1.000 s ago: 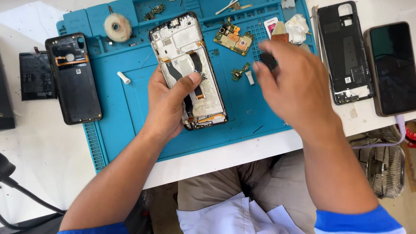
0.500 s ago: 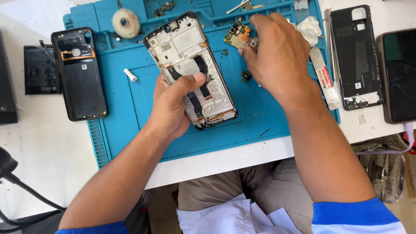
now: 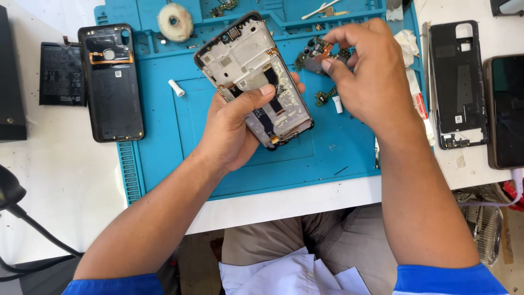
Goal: Cleaning a mobile phone screen and inspecting the internal components of a disassembled phone
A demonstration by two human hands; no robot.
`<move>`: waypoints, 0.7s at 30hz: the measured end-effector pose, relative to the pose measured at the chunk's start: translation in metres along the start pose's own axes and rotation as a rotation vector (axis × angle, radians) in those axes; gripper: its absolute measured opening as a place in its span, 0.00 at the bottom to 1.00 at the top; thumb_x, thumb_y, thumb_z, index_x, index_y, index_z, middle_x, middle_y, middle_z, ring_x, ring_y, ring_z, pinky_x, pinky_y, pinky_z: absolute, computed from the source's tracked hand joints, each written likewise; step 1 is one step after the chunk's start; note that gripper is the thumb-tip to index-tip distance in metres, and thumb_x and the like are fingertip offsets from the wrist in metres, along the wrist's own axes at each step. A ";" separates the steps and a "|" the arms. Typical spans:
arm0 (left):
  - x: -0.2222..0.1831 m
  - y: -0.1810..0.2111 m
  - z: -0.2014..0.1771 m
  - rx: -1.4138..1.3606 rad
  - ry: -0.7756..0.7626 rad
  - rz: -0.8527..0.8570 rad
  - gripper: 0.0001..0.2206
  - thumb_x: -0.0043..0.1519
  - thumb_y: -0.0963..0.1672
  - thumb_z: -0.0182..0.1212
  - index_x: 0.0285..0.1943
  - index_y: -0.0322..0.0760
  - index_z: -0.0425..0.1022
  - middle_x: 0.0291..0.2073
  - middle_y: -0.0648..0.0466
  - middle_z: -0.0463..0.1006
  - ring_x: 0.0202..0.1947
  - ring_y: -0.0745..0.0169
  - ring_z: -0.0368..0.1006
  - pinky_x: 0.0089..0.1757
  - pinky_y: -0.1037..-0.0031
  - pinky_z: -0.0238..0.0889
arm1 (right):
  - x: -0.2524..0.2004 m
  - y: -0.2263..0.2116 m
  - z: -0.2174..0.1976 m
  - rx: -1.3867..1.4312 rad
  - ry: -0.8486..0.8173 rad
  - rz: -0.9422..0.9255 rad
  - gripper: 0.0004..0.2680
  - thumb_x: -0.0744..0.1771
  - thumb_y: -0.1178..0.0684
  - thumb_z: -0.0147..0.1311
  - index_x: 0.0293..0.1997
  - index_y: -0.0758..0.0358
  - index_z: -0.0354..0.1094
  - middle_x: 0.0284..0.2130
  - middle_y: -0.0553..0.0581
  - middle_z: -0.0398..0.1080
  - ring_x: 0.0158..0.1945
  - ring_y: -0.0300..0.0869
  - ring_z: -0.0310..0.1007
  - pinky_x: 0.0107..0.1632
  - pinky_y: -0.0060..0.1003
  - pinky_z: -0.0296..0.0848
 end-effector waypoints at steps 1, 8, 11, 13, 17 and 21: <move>0.001 -0.001 -0.001 -0.034 -0.014 -0.007 0.20 0.63 0.40 0.65 0.64 0.26 0.69 0.53 0.35 0.79 0.54 0.39 0.78 0.55 0.48 0.75 | -0.001 -0.001 -0.001 0.028 -0.019 0.030 0.09 0.69 0.60 0.62 0.54 0.60 0.74 0.45 0.60 0.63 0.37 0.46 0.66 0.37 0.43 0.69; 0.001 0.001 -0.002 -0.096 0.059 -0.163 0.22 0.59 0.41 0.61 0.63 0.24 0.67 0.55 0.32 0.78 0.56 0.35 0.76 0.53 0.44 0.74 | -0.020 0.000 -0.011 0.174 0.085 -0.049 0.11 0.70 0.68 0.55 0.60 0.69 0.67 0.44 0.63 0.68 0.47 0.49 0.69 0.46 0.42 0.72; 0.003 0.000 -0.006 -0.102 0.017 -0.201 0.23 0.58 0.41 0.57 0.63 0.24 0.67 0.56 0.34 0.78 0.56 0.37 0.76 0.52 0.45 0.73 | -0.038 0.000 -0.025 0.348 0.273 -0.135 0.11 0.72 0.72 0.58 0.61 0.77 0.63 0.48 0.67 0.70 0.52 0.47 0.71 0.54 0.36 0.73; 0.004 0.000 -0.008 -0.154 -0.063 -0.253 0.27 0.54 0.45 0.61 0.63 0.31 0.68 0.57 0.38 0.77 0.57 0.39 0.75 0.55 0.43 0.69 | -0.050 0.006 -0.029 0.528 0.327 -0.025 0.10 0.74 0.59 0.61 0.60 0.72 0.64 0.51 0.63 0.69 0.52 0.42 0.69 0.52 0.32 0.75; 0.003 -0.003 -0.010 -0.120 -0.052 -0.280 0.26 0.55 0.46 0.57 0.65 0.35 0.67 0.57 0.37 0.78 0.56 0.34 0.75 0.54 0.45 0.68 | -0.048 0.000 -0.027 0.638 0.334 0.041 0.11 0.71 0.59 0.62 0.58 0.67 0.65 0.50 0.57 0.70 0.52 0.38 0.71 0.58 0.30 0.76; -0.002 -0.006 -0.007 -0.078 -0.159 -0.347 0.26 0.59 0.46 0.55 0.66 0.28 0.66 0.53 0.36 0.78 0.48 0.41 0.77 0.49 0.53 0.72 | -0.041 -0.020 -0.031 0.715 0.217 -0.028 0.12 0.70 0.61 0.62 0.58 0.71 0.66 0.46 0.62 0.70 0.48 0.42 0.75 0.55 0.32 0.81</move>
Point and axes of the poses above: each hand's wrist, its own x-axis towards the middle knuckle, its own z-axis out of the palm, y = z × x, the point moved 1 cm from there along x, towards the middle knuckle
